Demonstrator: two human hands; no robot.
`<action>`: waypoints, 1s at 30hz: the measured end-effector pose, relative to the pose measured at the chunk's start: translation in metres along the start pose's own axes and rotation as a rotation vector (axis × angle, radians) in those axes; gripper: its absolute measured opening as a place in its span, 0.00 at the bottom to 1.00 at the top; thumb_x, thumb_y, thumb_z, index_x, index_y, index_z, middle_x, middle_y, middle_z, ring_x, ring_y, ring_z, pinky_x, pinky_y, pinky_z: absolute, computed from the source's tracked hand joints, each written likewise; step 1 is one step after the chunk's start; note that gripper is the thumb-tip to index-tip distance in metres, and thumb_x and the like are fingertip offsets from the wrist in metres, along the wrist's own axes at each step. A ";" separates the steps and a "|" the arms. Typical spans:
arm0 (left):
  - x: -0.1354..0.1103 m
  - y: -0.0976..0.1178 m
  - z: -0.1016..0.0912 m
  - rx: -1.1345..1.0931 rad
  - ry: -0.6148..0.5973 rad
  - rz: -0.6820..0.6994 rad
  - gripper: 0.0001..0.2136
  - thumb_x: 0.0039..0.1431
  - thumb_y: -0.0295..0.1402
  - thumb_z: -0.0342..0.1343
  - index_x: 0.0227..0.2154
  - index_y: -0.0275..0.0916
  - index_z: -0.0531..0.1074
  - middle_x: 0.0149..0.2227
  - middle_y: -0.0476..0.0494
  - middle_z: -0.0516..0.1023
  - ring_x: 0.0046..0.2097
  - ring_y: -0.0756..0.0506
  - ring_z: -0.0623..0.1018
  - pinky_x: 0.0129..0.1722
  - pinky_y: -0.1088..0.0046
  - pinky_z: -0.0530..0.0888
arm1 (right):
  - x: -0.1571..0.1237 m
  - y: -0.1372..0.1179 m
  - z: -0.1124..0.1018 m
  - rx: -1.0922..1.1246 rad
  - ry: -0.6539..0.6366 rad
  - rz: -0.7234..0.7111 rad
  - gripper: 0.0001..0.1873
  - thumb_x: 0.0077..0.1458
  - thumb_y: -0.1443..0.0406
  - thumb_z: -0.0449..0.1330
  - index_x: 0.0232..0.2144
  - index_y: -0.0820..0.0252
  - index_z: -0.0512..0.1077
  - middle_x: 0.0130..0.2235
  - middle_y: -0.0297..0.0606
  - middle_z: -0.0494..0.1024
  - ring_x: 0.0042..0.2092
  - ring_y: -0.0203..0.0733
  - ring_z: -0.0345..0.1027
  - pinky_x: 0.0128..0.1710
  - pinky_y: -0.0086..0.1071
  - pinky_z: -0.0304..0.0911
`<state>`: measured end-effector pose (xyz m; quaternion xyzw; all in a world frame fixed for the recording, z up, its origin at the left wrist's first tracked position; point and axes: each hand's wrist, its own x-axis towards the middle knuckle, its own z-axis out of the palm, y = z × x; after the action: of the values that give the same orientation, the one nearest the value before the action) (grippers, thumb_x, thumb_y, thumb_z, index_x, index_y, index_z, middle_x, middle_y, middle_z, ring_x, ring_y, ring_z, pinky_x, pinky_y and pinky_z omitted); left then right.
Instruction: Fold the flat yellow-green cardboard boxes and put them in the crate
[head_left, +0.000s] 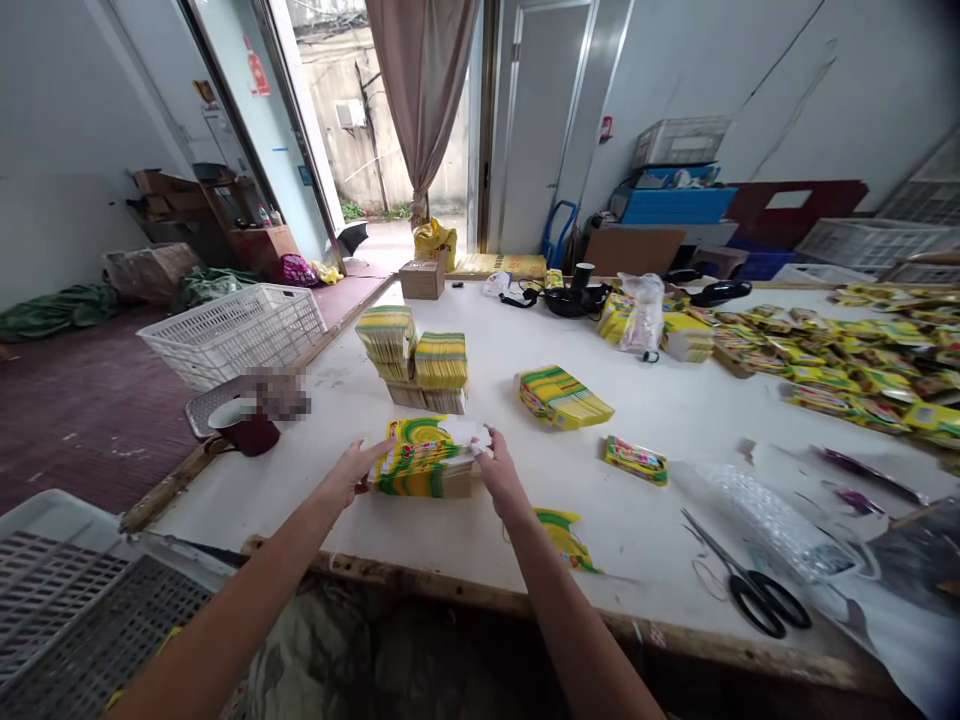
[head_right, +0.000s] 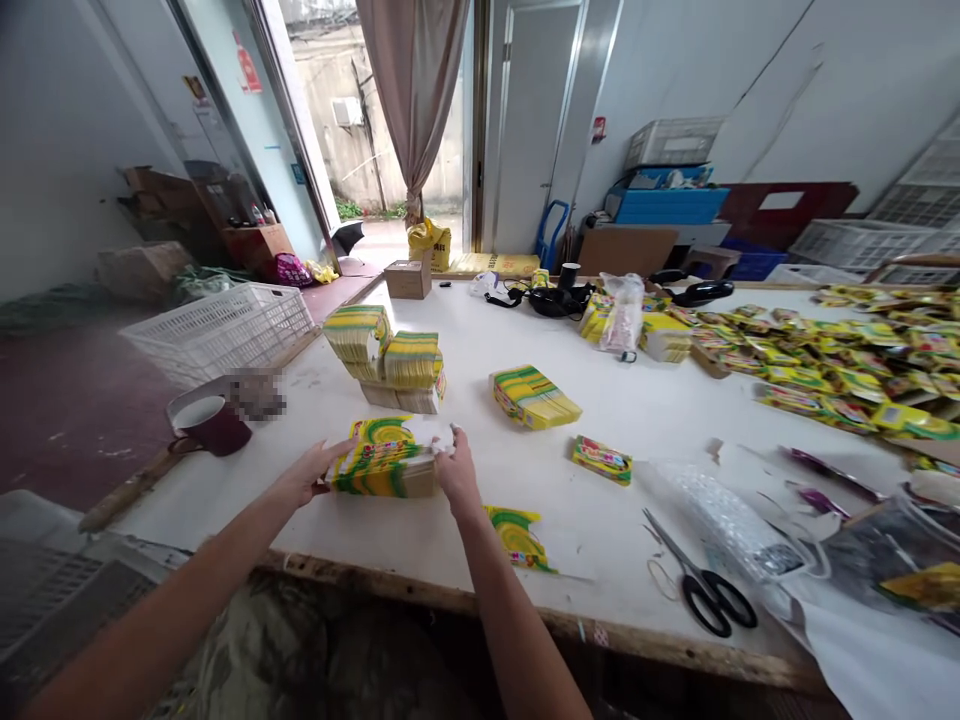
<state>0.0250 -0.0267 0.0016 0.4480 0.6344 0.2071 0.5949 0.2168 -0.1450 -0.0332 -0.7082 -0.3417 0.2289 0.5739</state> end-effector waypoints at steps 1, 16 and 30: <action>-0.003 -0.002 0.000 -0.002 -0.011 0.001 0.23 0.57 0.40 0.60 0.52 0.37 0.64 0.36 0.43 0.75 0.28 0.49 0.73 0.25 0.73 0.71 | -0.001 -0.001 0.005 0.023 -0.012 0.025 0.24 0.53 0.57 0.51 0.52 0.57 0.63 0.43 0.42 0.75 0.45 0.45 0.69 0.44 0.40 0.67; -0.051 -0.049 -0.032 -0.103 -0.074 -0.044 0.06 0.59 0.37 0.55 0.39 0.44 0.69 0.33 0.46 0.75 0.29 0.47 0.73 0.24 0.74 0.74 | -0.067 -0.022 -0.020 -0.084 -0.151 0.055 0.25 0.55 0.57 0.51 0.53 0.61 0.58 0.46 0.46 0.75 0.46 0.44 0.70 0.45 0.37 0.67; -0.063 -0.047 -0.064 -0.421 0.021 0.192 0.09 0.58 0.39 0.58 0.40 0.44 0.68 0.44 0.49 0.70 0.49 0.46 0.69 0.33 0.75 0.75 | -0.111 0.025 -0.159 -0.816 -0.192 -0.019 0.24 0.47 0.75 0.48 0.48 0.66 0.66 0.43 0.49 0.73 0.47 0.55 0.63 0.48 0.49 0.60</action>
<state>-0.0572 -0.0843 0.0132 0.3701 0.5378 0.3952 0.6462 0.2627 -0.3353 -0.0276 -0.8497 -0.4627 0.1344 0.2142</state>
